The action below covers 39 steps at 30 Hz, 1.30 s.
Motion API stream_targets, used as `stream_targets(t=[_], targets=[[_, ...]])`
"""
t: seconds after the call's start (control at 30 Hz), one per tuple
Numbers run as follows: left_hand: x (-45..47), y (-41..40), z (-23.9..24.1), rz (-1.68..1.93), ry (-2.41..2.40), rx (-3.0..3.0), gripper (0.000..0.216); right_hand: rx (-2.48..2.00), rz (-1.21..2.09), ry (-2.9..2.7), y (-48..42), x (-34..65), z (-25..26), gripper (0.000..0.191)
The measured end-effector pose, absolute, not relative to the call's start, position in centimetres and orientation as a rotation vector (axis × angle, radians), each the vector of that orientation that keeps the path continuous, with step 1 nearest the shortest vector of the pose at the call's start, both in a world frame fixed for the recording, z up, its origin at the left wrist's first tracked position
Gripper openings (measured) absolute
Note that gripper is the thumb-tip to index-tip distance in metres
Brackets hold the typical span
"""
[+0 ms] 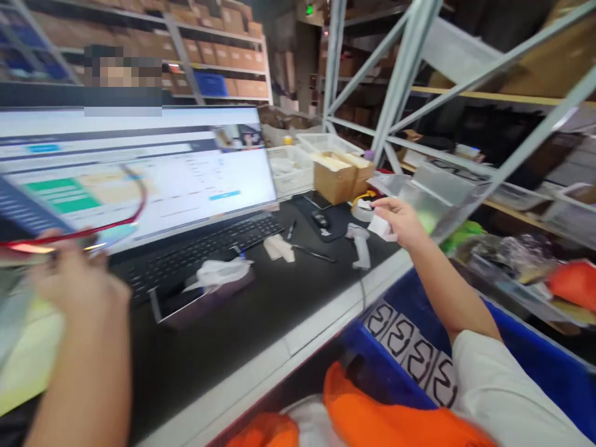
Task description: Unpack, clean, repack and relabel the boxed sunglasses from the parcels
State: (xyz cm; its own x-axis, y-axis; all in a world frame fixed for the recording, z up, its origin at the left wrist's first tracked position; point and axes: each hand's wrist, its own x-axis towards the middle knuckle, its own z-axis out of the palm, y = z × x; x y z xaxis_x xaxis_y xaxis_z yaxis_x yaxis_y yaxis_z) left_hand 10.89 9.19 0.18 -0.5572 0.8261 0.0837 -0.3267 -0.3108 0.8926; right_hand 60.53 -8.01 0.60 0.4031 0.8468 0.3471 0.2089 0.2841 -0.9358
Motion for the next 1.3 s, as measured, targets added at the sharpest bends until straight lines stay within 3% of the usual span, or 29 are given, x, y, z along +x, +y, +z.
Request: stream_targets(t=[0.1,0.3,0.5,0.8,1.2,1.3], targets=[[8.2,9.5,-1.4,2.108,0.980,0.743,0.015,-1.182,0.869,-1.167,-2.4,51.9,0.1,0.039],[8.7,7.9,-0.9,1.934,0.751,0.628,0.010,-0.859,1.074,-1.149,6.1,37.6,0.3,0.043],[8.4,4.9,-0.3,1.511,0.517,0.864,0.036,-0.646,1.126,-1.117,8.5,29.5,0.8,0.051],[9.6,5.4,-2.4,1.198,0.499,0.895,0.044,-0.667,1.386,-1.119,7.9,29.4,-1.3,0.032],[10.1,4.2,-1.9,1.305,0.495,0.981,0.039,-0.760,1.421,-1.327,7.0,30.3,-1.3,0.030],[9.7,4.0,-2.0,1.213,0.573,1.081,0.043,-0.696,1.278,-1.424,6.6,30.7,-1.1,0.040]])
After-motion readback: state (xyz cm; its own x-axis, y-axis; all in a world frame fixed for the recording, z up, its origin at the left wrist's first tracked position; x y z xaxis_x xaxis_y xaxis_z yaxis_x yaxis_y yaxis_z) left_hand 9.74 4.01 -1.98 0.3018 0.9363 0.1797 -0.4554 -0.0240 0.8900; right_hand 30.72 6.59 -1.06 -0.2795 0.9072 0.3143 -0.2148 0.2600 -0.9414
